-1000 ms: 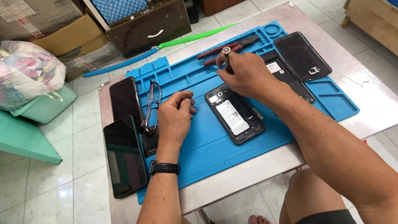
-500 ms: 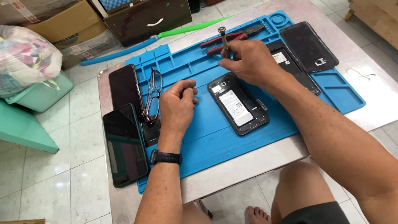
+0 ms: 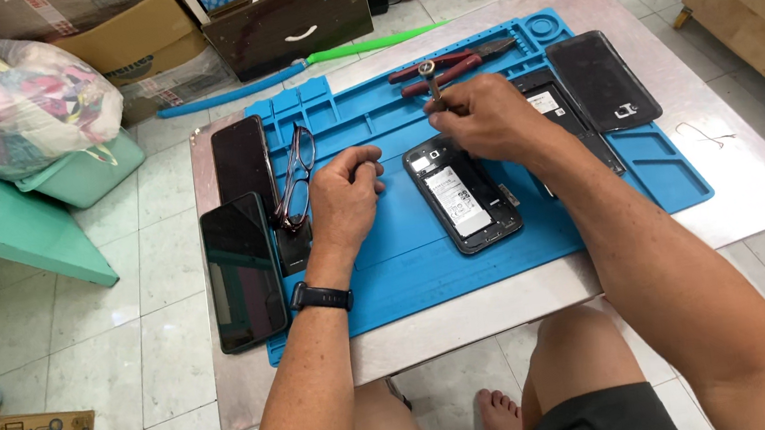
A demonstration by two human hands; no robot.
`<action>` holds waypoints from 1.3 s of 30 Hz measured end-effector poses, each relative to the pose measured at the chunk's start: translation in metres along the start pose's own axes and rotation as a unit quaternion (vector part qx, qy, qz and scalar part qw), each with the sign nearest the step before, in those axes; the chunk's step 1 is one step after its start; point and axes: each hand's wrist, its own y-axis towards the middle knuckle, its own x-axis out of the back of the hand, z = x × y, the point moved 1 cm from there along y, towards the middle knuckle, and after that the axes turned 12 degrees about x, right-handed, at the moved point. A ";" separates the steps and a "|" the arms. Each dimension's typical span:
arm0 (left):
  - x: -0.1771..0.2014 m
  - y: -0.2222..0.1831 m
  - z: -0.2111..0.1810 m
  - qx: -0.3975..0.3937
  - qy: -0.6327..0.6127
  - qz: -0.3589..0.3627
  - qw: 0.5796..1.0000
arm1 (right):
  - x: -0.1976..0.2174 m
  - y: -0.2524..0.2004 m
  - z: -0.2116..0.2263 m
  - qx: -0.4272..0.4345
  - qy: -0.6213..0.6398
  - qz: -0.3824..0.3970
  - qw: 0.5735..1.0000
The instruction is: The person unscrews and removes components from the back of a mobile phone using a small screwdriver while it rests on a repair mat.
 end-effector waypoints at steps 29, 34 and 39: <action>0.001 -0.006 -0.009 0.000 0.015 -0.001 1.000 | 0.013 -0.003 -0.004 -0.012 0.012 -0.037 0.999; 0.000 -0.007 -0.009 0.003 0.016 -0.001 1.000 | 0.016 -0.003 0.000 -0.015 0.013 -0.008 1.000; 0.000 -0.007 -0.009 0.000 0.013 -0.002 1.000 | 0.013 -0.006 -0.006 0.008 -0.016 -0.034 0.999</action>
